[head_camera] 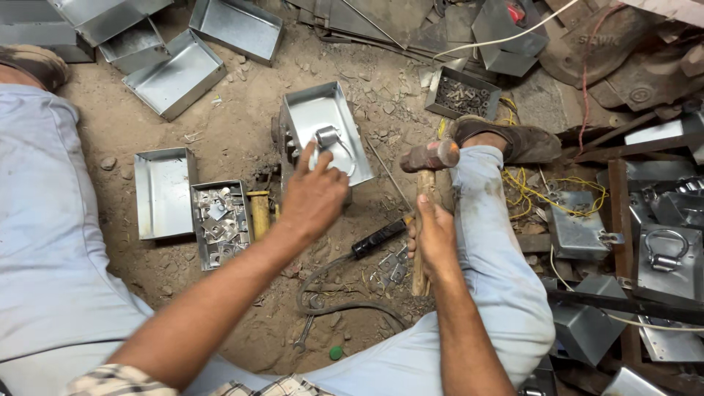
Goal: The person hammers a metal sheet into a box shape, attaches a metal latch by hand, and then performs arc welding on the seams using an electrode holder.
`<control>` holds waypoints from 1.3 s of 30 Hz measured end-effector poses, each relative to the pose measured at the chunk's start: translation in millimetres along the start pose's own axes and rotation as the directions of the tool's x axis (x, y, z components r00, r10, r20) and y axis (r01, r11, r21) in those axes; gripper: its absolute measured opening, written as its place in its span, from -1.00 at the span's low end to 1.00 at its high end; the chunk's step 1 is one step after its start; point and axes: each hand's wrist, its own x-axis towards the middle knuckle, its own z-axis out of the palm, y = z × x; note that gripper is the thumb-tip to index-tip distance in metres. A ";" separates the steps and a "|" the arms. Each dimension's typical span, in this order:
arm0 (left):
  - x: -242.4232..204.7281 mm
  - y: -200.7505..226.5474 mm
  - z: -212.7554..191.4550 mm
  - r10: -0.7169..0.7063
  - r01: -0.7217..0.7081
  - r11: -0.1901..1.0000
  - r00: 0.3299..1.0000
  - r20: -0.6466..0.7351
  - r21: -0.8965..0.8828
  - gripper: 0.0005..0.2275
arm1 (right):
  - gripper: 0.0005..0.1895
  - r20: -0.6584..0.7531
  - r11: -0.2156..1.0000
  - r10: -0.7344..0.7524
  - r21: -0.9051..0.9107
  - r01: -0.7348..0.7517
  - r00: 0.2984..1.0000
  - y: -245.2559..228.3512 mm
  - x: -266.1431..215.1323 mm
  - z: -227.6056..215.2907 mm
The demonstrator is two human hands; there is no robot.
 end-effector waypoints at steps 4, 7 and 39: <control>-17.8 -31.5 -1.4 0.076 -0.063 0.995 0.983 -0.166 0.078 -0.80 | -0.52 0.025 1.000 0.000 0.031 -0.001 1.000 3.5 0.1 0.7; -21.5 -36.5 -1.6 0.124 -0.080 0.977 0.966 -0.225 0.195 -0.79 | -0.54 0.037 0.999 0.019 0.037 -0.021 0.999 3.8 -0.8 3.4; 96.8 -114.6 -39.0 -0.271 0.180 0.952 0.871 -0.409 -0.249 -0.65 | -0.54 0.054 0.996 0.064 -0.072 -0.060 0.996 -3.6 -5.3 16.0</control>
